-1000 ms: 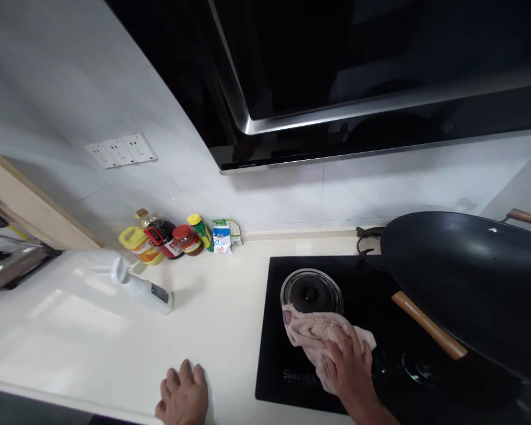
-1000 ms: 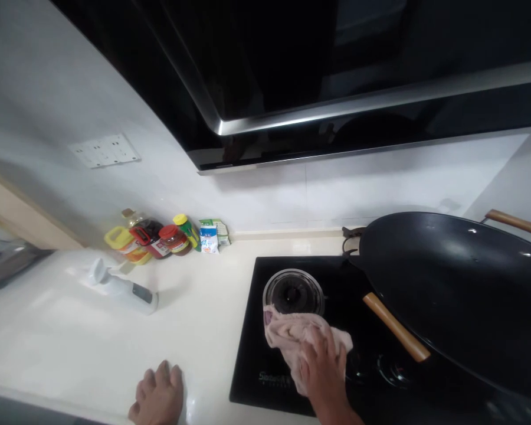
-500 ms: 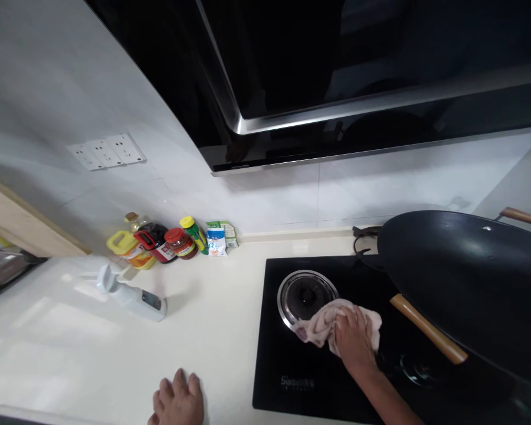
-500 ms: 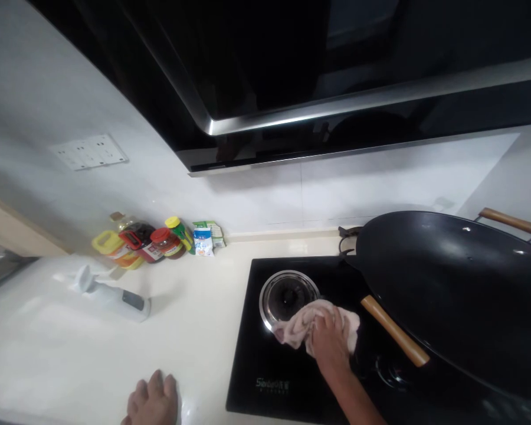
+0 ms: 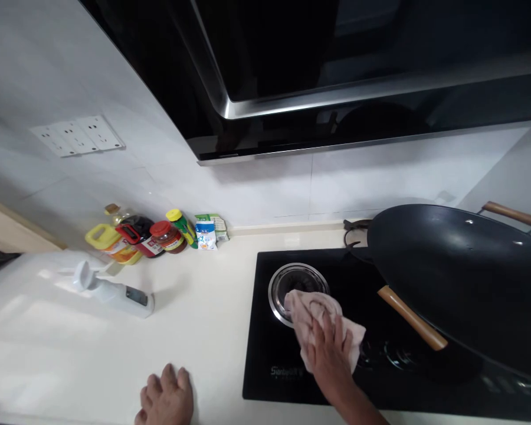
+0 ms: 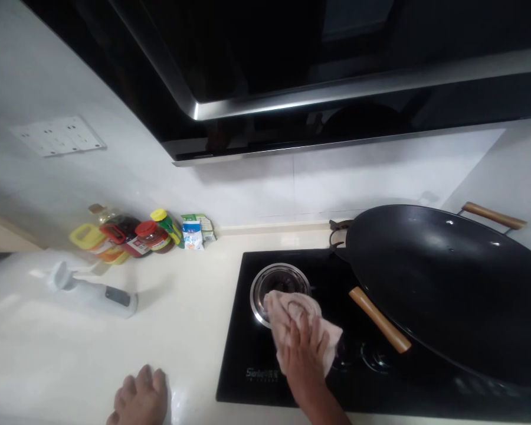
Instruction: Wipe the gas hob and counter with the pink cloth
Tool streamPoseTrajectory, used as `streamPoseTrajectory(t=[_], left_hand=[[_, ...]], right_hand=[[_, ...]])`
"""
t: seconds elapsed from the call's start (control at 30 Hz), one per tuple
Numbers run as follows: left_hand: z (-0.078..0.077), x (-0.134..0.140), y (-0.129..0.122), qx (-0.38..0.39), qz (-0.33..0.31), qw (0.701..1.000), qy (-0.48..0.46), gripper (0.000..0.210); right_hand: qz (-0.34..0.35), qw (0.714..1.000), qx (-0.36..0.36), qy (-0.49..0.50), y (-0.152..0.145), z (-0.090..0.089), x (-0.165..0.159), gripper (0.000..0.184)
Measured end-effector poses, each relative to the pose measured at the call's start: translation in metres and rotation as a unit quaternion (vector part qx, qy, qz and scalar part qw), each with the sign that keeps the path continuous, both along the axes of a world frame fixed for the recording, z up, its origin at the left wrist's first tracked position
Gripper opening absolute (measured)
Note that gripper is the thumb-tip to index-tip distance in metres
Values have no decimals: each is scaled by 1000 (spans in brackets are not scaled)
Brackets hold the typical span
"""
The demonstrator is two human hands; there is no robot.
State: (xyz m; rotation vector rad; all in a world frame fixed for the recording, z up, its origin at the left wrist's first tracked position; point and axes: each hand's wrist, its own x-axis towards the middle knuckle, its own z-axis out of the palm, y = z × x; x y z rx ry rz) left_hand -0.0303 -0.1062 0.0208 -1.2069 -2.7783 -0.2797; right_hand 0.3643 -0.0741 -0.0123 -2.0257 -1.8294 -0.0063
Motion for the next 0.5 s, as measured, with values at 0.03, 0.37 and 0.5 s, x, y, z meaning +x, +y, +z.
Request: streamPoseTrajectory(t=[0.03,0.37,0.5], left_hand=[[1,1,0,-3,5,1000,-5,56],[4,1,1,3,16,999,-28,61],[6,2,0,-1,14,999,-32,64]], right_hand=[[6,1000,9,-10,-6,-5,-3,49],[-15,989,-148,-21,54,49,34,46],[-5,985,-173,27,94,57,59,52]])
